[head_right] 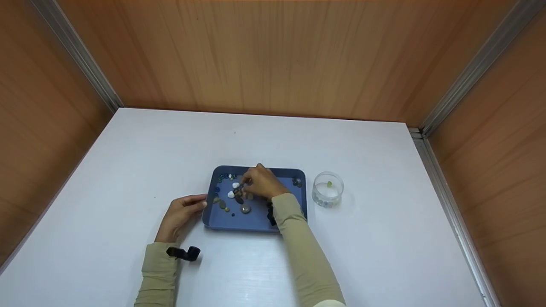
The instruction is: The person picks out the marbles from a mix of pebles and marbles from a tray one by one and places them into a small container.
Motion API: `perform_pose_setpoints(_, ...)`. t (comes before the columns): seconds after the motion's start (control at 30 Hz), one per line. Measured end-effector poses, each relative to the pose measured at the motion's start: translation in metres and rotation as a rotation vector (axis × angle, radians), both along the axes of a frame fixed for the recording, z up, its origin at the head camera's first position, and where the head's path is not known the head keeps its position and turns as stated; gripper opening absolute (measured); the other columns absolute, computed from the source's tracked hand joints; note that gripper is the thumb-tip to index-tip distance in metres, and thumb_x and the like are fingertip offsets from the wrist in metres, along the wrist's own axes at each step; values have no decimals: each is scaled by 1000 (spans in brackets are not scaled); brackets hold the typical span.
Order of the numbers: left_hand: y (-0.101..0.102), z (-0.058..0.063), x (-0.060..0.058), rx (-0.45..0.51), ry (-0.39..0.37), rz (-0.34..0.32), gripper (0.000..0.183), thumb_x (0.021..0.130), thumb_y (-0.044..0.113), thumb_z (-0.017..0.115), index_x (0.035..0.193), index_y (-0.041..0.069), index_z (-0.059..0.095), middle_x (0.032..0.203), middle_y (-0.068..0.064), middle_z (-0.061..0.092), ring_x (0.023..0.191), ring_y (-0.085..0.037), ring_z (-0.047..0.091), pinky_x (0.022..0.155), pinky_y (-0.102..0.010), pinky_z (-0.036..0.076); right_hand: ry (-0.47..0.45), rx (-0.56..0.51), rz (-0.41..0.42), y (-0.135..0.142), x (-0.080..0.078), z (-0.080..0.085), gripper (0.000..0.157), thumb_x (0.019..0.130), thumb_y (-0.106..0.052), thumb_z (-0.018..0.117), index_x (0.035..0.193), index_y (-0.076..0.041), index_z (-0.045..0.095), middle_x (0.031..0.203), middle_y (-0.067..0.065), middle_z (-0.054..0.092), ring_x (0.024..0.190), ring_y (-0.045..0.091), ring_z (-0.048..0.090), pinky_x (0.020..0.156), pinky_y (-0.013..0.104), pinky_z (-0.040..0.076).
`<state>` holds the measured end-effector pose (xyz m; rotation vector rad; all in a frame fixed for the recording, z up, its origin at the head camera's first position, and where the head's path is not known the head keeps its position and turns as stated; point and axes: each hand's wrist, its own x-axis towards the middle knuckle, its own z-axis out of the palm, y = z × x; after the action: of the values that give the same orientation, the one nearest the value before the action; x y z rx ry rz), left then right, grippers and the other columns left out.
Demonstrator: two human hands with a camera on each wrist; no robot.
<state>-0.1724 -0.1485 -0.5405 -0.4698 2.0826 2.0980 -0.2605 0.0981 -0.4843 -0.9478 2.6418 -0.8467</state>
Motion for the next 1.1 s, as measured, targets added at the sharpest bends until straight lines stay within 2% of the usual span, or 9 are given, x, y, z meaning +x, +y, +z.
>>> perform_pose_setpoints(0.27,-1,-1,-1,2,-6,12,28,82,5,72,109,2,71,110,-12,69,95,-16,63,83,-27,54,58,-24,10,16,-3,5,17,86,-14,71,102,-8,73,103,7,69,94,27,53,81,39,47)
perform_pose_setpoints(0.43,-2,-2,-2,7,-23,24,26,81,4,72,107,3,72,108,-11,69,94,-17,63,82,-28,54,64,-38,15,25,-4,7,18,86,-14,71,103,-6,74,101,8,69,94,36,53,82,41,44)
perform_pose_setpoints(0.53,-2,-2,-2,-4,-22,22,26,81,4,72,108,3,72,108,-11,69,95,-17,63,83,-28,54,61,-43,5,30,-4,8,18,86,-13,71,102,-6,74,100,9,69,93,37,52,82,42,43)
perform_pose_setpoints(0.93,-1,-1,0,-11,-10,12,26,82,4,72,108,3,72,110,-12,68,96,-18,63,85,-29,54,90,-12,-44,51,-1,13,17,86,-14,71,102,-8,73,103,8,68,89,26,49,79,40,42)
perform_pose_setpoints(1.1,0,-2,0,-2,-13,6,26,82,4,72,108,3,72,111,-12,68,100,-19,63,87,-30,54,138,-10,-58,60,0,15,14,84,-13,73,98,-9,74,99,6,69,86,21,48,78,39,40)
